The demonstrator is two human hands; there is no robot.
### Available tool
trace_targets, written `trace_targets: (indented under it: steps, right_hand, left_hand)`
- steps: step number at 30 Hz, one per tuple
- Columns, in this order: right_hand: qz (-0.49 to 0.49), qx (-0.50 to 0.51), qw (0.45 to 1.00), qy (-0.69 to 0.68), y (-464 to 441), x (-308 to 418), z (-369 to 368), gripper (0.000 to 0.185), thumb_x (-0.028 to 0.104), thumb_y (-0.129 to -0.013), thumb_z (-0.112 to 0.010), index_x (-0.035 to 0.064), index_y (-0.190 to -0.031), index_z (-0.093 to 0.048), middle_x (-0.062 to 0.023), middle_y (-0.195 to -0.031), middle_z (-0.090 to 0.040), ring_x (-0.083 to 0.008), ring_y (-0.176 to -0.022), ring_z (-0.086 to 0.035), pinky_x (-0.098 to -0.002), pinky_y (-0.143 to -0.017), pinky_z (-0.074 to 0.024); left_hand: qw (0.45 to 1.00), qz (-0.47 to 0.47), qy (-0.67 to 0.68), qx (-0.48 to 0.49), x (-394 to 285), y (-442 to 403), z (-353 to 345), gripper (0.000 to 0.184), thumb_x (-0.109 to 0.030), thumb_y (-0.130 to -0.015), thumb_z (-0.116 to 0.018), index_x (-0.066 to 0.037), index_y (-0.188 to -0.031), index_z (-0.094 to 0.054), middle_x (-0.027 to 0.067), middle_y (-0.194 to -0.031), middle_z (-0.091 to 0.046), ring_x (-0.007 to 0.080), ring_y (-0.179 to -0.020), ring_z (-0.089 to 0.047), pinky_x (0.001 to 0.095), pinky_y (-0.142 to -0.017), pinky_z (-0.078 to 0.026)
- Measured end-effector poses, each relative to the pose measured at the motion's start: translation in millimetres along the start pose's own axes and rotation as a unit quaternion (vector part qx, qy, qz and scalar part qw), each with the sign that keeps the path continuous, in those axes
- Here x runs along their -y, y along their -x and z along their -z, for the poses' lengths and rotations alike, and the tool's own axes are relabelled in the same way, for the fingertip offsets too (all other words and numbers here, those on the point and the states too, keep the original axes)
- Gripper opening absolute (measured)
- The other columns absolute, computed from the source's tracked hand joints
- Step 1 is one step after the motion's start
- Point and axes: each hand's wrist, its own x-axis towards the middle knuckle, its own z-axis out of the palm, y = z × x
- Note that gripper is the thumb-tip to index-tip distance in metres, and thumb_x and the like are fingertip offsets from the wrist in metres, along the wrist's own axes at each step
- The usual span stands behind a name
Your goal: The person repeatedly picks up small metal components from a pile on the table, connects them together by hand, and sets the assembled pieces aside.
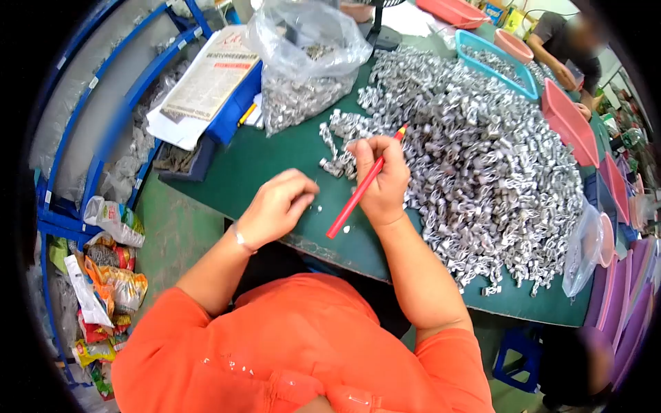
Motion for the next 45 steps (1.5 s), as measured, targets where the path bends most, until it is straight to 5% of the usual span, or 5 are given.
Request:
trace_targets:
  steps: [13,17,23,33,45]
  right_hand:
    - [0.018,0.06,0.994,0.09,2,9,8,0.008,0.007,-0.084,-0.057,0.0005,-0.086,-0.054,-0.0068,-0.074,-0.062,-0.0098,-0.061,-0.056,-0.0228,-0.055,-0.045]
    - [-0.024,0.052,0.992,0.11,0,11,3,0.01,0.005,-0.079,-0.06,0.0013,-0.086,-0.055,-0.0132,-0.08,-0.059,-0.0275,-0.073,-0.059,-0.032,-0.064,-0.046]
    - [-0.186,0.089,0.975,-0.087,2,13,-2,0.01,0.006,-0.084,-0.056,0.002,-0.091,-0.049,-0.007,-0.081,-0.06,-0.0113,-0.068,-0.06,-0.0198,-0.054,-0.0461]
    - [-0.213,0.098,0.96,-0.151,-1,8,-1,0.015,-0.004,-0.079,-0.058,0.0003,-0.089,-0.047,-0.0117,-0.092,-0.059,-0.0132,-0.074,-0.059,-0.0228,-0.064,-0.0496]
    - [-0.045,0.101,0.99,-0.086,2,5,-2,0.034,-0.015,-0.069,-0.062,0.0039,-0.092,-0.044,-0.0113,-0.096,-0.055,-0.0113,-0.08,-0.053,-0.0222,-0.068,-0.0448]
  left_hand:
    - [0.997,0.009,0.019,-0.069,15,-49,-26,0.009,-0.003,-0.071,-0.064,0.001,-0.078,-0.06,0.0093,-0.068,-0.057,0.0185,-0.056,-0.056,0.0279,-0.051,-0.045]
    - [0.827,0.246,0.492,-0.116,30,-47,-30,0.014,-0.006,-0.084,-0.054,0.004,-0.093,-0.059,0.0104,-0.082,-0.062,0.0164,-0.063,-0.061,0.0253,-0.057,-0.051]
    - [0.681,0.263,0.671,-0.129,36,-43,-20,0.019,-0.01,-0.085,-0.054,0.003,-0.099,-0.056,0.0109,-0.083,-0.062,0.0153,-0.064,-0.06,0.0281,-0.061,-0.052]
    - [0.802,0.081,0.583,-0.106,38,-39,-30,0.023,0.002,-0.08,-0.059,0.005,-0.102,-0.056,0.0137,-0.093,-0.062,0.0167,-0.079,-0.061,0.0275,-0.07,-0.052]
    - [0.796,0.077,0.585,-0.137,30,-38,-29,0.021,0.005,-0.078,-0.06,0.006,-0.099,-0.056,0.0112,-0.091,-0.061,0.0159,-0.077,-0.061,0.0259,-0.069,-0.052]
